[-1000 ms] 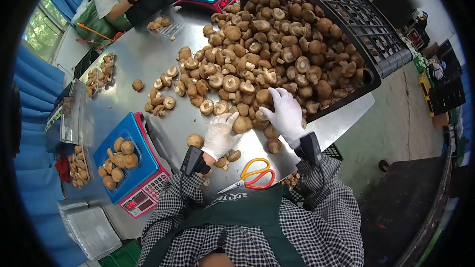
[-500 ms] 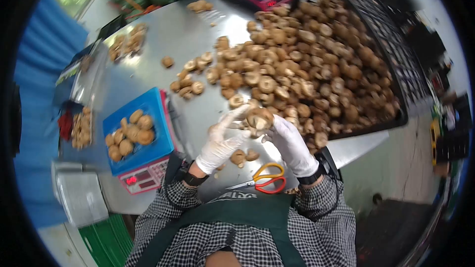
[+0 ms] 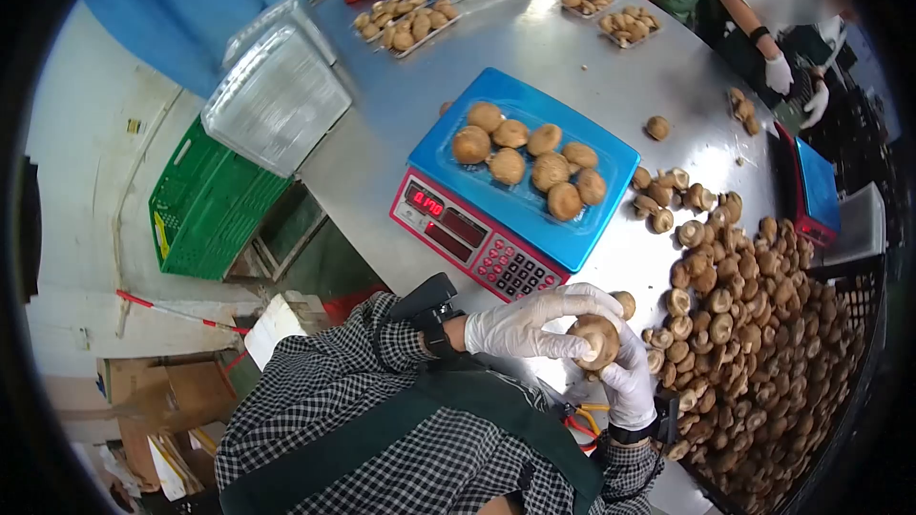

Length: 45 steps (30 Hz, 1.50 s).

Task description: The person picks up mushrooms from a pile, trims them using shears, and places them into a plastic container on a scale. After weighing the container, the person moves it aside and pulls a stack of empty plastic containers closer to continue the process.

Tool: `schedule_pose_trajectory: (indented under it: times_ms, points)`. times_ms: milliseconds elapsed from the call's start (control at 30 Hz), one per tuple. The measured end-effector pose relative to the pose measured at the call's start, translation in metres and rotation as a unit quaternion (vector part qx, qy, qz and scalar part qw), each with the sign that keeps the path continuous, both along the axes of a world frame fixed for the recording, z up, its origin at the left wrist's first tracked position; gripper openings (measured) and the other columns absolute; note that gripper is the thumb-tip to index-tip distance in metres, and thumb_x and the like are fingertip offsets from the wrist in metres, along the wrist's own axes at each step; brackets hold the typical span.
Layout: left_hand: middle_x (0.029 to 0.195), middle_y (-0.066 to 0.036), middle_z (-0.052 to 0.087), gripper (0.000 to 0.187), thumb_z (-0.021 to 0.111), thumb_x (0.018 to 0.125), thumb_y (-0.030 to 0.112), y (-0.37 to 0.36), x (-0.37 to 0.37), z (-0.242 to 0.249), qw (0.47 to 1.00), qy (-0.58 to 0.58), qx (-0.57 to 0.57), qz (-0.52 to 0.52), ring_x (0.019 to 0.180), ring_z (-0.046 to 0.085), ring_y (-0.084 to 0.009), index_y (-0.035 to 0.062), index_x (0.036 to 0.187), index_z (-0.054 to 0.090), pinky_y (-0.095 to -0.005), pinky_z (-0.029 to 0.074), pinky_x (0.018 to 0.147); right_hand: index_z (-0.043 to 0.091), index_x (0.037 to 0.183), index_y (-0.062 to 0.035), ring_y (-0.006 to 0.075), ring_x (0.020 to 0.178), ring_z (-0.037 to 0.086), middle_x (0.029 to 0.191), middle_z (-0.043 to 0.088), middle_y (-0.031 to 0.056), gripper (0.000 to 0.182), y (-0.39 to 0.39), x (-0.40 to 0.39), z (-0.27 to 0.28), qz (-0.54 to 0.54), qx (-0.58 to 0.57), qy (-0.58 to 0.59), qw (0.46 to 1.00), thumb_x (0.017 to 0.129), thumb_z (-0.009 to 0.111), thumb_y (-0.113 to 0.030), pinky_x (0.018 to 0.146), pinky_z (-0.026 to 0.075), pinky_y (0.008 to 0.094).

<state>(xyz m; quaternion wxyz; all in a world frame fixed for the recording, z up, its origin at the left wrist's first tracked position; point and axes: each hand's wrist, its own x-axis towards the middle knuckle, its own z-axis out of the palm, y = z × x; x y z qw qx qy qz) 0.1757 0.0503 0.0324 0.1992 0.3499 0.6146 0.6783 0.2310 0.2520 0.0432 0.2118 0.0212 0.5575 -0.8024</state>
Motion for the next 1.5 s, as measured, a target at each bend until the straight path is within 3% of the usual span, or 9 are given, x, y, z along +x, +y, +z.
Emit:
schedule_pose_trajectory:
  times_ms: [300,467,567,633,733,900,1033,1233,1500]
  points:
    - [0.130,-0.013,0.050,0.045,0.052,0.096,0.029,-0.069,-0.013,-0.011,0.998,0.011,0.012,0.061,0.124,0.046,-0.0258,0.0005,0.131,0.049,-0.0388,0.035,0.105,0.045,0.136,-0.0010,0.0105,0.095,0.061,0.111,0.063,0.0044,0.072,-0.045,-0.034,-0.019,0.107,-0.002,-0.079,0.991,0.077,0.077,-0.026,0.073,0.050,0.0193]
    - [0.134,-0.013,0.050,0.049,0.059,0.093,0.031,-0.097,-0.024,-0.005,0.992,-0.017,-0.040,0.117,0.123,0.047,-0.0231,0.0018,0.131,0.051,-0.0361,0.040,0.100,0.046,0.134,-0.0019,0.0158,0.111,0.054,0.120,0.058,0.0063,0.064,-0.052,-0.044,0.009,0.138,0.119,0.025,0.983,0.081,0.075,-0.025,0.093,0.044,0.0298]
    - [0.123,-0.010,0.056,0.039,0.061,0.088,0.015,-0.137,-0.051,-0.002,0.952,0.078,-0.105,0.277,0.103,0.056,-0.0193,0.0037,0.125,0.055,-0.0317,0.048,0.087,0.051,0.127,-0.0034,0.0210,0.111,0.057,0.118,0.061,0.0121,0.058,-0.016,-0.056,-0.010,-0.002,0.389,0.097,0.916,0.077,0.074,-0.022,0.096,0.042,0.0348]
    - [0.117,-0.008,0.059,0.035,0.062,0.087,0.012,-0.158,-0.076,0.001,0.900,0.108,-0.167,0.387,0.103,0.057,-0.0189,0.0058,0.121,0.057,-0.0323,0.047,0.085,0.055,0.118,-0.0032,0.0294,0.100,0.060,0.106,0.063,0.0149,0.051,0.011,-0.070,-0.039,-0.092,0.670,0.247,0.694,0.074,0.073,-0.019,0.089,0.046,0.0402]
    - [0.111,-0.008,0.060,0.035,0.065,0.087,0.016,-0.176,-0.114,-0.020,0.844,0.158,-0.250,0.446,0.097,0.059,-0.0202,0.0074,0.120,0.059,-0.0319,0.047,0.081,0.056,0.114,-0.0019,0.0334,0.094,0.059,0.098,0.062,0.0154,0.048,0.036,-0.089,-0.087,0.034,0.803,0.145,0.577,0.072,0.072,-0.020,0.085,0.047,0.0440]
    - [0.095,-0.011,0.064,0.032,0.064,0.087,0.022,-0.178,-0.137,-0.020,0.850,0.065,-0.336,0.399,0.080,0.063,-0.0226,0.0058,0.114,0.060,-0.0361,0.051,0.075,0.056,0.116,-0.0015,0.0351,0.111,0.054,0.120,0.056,0.0177,0.046,0.028,-0.087,-0.072,-0.120,0.733,0.227,0.629,0.077,0.073,-0.020,0.095,0.043,0.0417]
    - [0.082,-0.007,0.064,0.024,0.064,0.088,0.023,-0.176,-0.147,-0.032,0.843,0.058,-0.337,0.416,0.074,0.061,-0.0163,0.0068,0.106,0.064,-0.0296,0.049,0.071,0.060,0.113,-0.0014,0.0201,0.079,0.063,0.090,0.067,0.0120,0.030,-0.012,-0.106,-0.039,-0.122,0.482,0.152,0.854,0.088,0.066,-0.017,0.074,0.050,0.0319]
    - [0.078,-0.008,0.064,0.021,0.060,0.089,0.025,-0.173,-0.148,-0.023,0.810,0.057,-0.439,0.383,0.074,0.063,-0.0184,0.0101,0.102,0.065,-0.0313,0.050,0.069,0.058,0.109,0.0016,0.0113,0.072,0.061,0.080,0.065,0.0057,0.024,-0.033,-0.133,-0.047,-0.064,0.358,0.097,0.926,0.093,0.060,-0.016,0.065,0.050,0.0247]
    - [0.070,-0.002,0.060,0.011,0.058,0.091,0.018,-0.173,-0.146,-0.038,0.848,0.019,-0.348,0.398,0.056,0.058,-0.0112,0.0077,0.095,0.057,-0.0284,0.049,0.058,0.054,0.098,0.0014,0.0077,0.057,0.054,0.070,0.061,0.0030,0.010,-0.043,-0.142,-0.051,-0.115,0.335,0.098,0.930,0.093,0.056,-0.007,0.053,0.044,0.0214]
